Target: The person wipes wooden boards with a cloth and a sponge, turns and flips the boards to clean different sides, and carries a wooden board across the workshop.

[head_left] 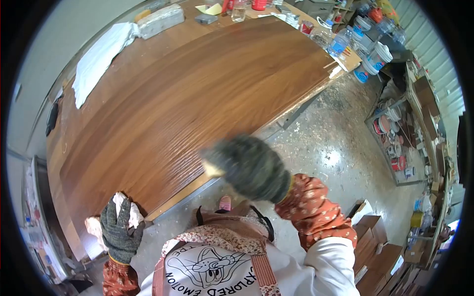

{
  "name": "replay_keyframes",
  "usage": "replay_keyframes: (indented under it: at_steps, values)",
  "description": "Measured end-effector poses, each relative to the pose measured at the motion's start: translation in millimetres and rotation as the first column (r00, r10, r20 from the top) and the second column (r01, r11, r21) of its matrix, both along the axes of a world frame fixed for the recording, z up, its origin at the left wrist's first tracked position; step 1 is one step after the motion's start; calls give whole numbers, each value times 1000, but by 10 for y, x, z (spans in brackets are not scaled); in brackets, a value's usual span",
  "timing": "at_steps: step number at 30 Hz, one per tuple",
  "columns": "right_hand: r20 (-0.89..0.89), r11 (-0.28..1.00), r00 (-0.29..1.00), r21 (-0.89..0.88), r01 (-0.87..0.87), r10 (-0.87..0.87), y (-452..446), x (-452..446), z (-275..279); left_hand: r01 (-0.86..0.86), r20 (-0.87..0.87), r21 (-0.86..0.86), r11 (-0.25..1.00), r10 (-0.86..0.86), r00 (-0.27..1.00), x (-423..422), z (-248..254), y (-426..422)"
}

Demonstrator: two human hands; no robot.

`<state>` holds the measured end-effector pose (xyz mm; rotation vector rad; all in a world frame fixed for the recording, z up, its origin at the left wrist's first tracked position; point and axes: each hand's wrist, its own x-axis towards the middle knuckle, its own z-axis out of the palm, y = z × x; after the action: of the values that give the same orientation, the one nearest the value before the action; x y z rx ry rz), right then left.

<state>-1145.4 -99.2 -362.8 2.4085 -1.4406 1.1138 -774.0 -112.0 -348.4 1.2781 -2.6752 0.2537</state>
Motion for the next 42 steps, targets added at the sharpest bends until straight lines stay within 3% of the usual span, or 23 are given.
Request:
replay_keyframes:
  at_steps: [3,6,7,8,9,12,14,15,16,18,20,23,25,26,27,30,31,33,35,36,37,40,42]
  values:
    - [12,993,999,118,30,-32,-86,-211,-80,-37,4,40,998,37,999,-74,57,-1]
    - [-23,793,970,571,213,-244,-240,-1094,118,-100,-3,89,991,101,995,-188,66,29]
    - [11,908,920,165,385,-392,-155,-1402,5,-110,-7,86,990,111,994,-227,67,30]
    - [150,887,883,210,412,-446,-100,-1644,173,-123,-13,81,989,124,992,-290,60,38]
    - [172,884,874,206,419,-454,-106,-1975,136,-144,5,58,988,143,990,-397,60,48]
    - [28,744,745,65,664,-667,-133,-2753,-133,-202,31,-22,979,202,979,-851,6,35]
    - [271,886,845,197,419,-460,-164,-2550,16,-226,40,-81,971,229,973,-1261,-104,18]
    - [68,937,937,90,337,-344,-180,-2393,99,-214,-10,-73,974,214,977,-1510,-101,-1]
    - [313,902,884,370,224,-348,-158,-2136,110,-260,15,-74,963,262,965,-1783,-92,17]
    - [148,996,988,78,-44,32,-291,-1815,-235,-230,-2,-109,967,231,973,-2126,-173,1]
    - [-115,992,993,122,-25,40,-172,-1593,33,-219,-22,-106,970,218,976,-2447,-215,-37]
    - [4,993,1000,116,6,-6,-214,-2068,-94,-236,-1,-160,959,239,971,-2533,-280,-60]
    - [36,996,997,44,73,-75,-308,-2687,-265,-233,17,-169,958,239,971,-2516,-305,-44]
    - [-21,981,984,-83,174,-176,-343,-2997,-347,-250,11,-177,952,255,967,-2543,-312,-21]
    - [78,989,987,-33,147,-144,-376,-3243,-261,-265,2,-189,946,270,963,-2573,-314,-4]
    - [105,898,906,220,381,-411,-292,-3554,-127,-290,4,-236,928,299,954,-2571,-376,7]
    - [171,954,941,126,272,-291,-306,-3503,-148,-288,4,-245,926,298,955,-2599,-368,6]
    - [79,961,991,-246,122,-106,-309,-3130,-176,-271,3,-273,923,282,959,-2682,-331,-8]
    - [68,976,995,212,53,-69,-182,-2597,74,-271,-4,-294,917,282,959,-2673,-376,-28]
    - [-102,983,995,184,-4,23,-223,-2461,38,-274,-12,-308,911,284,959,-2675,-394,-38]
    - [-44,988,996,139,-65,72,-281,-2425,-14,-243,10,-322,915,259,966,-2700,-369,-37]
    - [9,972,995,214,95,-99,-311,-2862,-115,-238,17,-328,914,257,966,-2681,-369,-44]
    - [197,989,972,-41,140,-130,-338,-3345,-385,-259,-14,-325,910,269,963,-2659,-411,-57]
